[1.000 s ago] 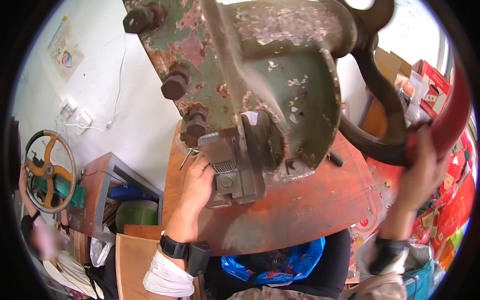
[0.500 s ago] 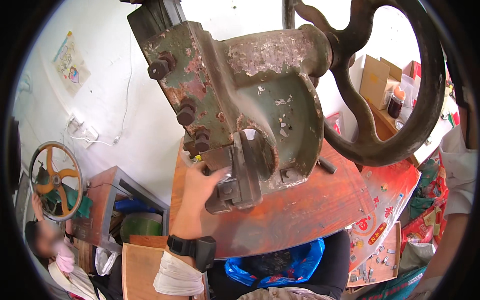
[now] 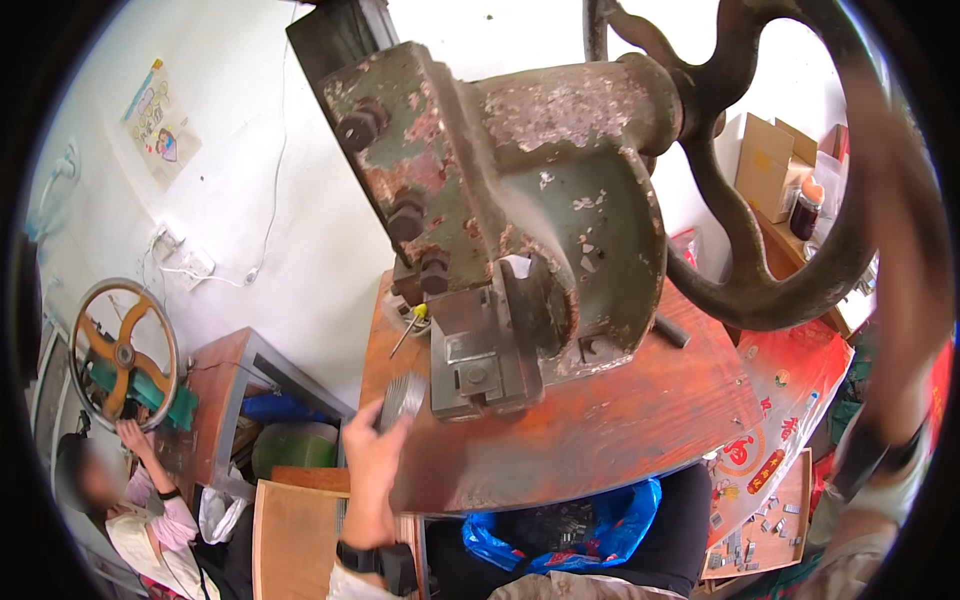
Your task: Operating a manual hand-press to stamp or shape small metal components.
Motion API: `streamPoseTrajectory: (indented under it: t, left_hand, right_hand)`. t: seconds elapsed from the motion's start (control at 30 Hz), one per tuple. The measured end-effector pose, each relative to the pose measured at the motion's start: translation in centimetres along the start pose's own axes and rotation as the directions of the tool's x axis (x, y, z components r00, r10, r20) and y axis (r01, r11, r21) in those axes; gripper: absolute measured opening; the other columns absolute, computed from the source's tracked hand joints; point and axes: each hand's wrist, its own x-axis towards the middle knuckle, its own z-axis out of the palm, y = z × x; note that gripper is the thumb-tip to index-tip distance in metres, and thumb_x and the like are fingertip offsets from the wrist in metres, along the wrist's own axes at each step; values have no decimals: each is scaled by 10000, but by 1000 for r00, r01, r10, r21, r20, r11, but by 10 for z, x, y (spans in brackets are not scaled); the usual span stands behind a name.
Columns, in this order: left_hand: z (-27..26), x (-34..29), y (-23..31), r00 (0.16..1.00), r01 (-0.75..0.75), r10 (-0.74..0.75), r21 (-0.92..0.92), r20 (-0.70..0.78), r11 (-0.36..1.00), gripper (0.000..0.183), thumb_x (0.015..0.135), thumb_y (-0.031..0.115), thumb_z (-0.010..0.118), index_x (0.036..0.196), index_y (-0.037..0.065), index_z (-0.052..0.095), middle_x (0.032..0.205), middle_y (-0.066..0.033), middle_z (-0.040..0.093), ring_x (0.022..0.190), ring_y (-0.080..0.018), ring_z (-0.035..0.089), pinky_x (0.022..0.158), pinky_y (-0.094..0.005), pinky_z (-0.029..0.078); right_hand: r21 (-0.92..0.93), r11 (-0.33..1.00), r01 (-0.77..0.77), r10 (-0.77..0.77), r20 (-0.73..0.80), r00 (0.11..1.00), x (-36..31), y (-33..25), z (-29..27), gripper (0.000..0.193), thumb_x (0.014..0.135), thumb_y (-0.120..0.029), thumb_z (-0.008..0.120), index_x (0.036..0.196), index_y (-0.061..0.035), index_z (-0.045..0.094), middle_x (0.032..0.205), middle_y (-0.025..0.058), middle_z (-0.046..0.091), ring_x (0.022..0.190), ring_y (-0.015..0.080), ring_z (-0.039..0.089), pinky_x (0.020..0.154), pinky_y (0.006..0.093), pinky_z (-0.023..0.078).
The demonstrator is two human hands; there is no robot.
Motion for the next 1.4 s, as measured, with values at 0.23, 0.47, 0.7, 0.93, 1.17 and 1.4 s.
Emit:
streamPoseTrajectory:
  t: [0.23,0.47,0.7,0.93,1.17,1.4]
  left_hand:
    - [27,-81,-24,872,-489,448,390,198,780,518,616,94,786,1072,-30,574,960,-163,576,884,-317,548,779,-419,449]
    - [39,-87,-21,876,-482,415,380,247,790,588,592,116,793,1115,-12,559,990,-166,576,899,-358,523,804,-444,414]
    - [35,-82,-15,895,-436,355,369,270,821,678,581,148,806,1170,-22,515,1000,-164,581,924,-349,522,802,-446,415]
    - [59,-84,9,898,-441,288,679,334,587,660,645,332,783,1145,-19,532,966,-141,575,918,-345,521,803,-436,390]
    - [55,-77,-5,905,-426,415,198,96,883,423,810,359,680,1035,23,557,829,-112,577,780,-250,560,658,-396,447]
    - [8,-92,7,810,576,-192,-813,554,86,562,856,612,485,1009,76,560,811,-51,510,725,-184,450,666,-341,372]
  right_hand:
    - [481,735,-478,108,613,783,-210,-111,91,296,643,-89,731,925,-56,648,969,97,597,906,319,561,770,415,470]
    - [501,695,-515,74,663,745,-211,-167,136,548,660,-250,758,1160,-106,585,1182,135,518,1097,354,462,905,471,397]
    - [478,807,-345,-161,742,651,-180,-184,157,714,656,-445,730,1285,-183,517,1370,150,375,1234,404,345,960,529,343]
    - [526,587,-616,191,649,737,-213,-155,152,506,675,-300,759,1101,-64,622,1129,159,558,1084,378,483,926,454,433]
    - [562,497,-661,302,602,739,-216,-154,158,439,693,-261,760,1060,-56,633,1098,157,569,1069,378,490,927,448,431]
    - [554,514,-655,293,604,741,-213,-157,159,346,711,-161,737,1027,-56,646,1077,127,581,1060,344,502,900,426,452]
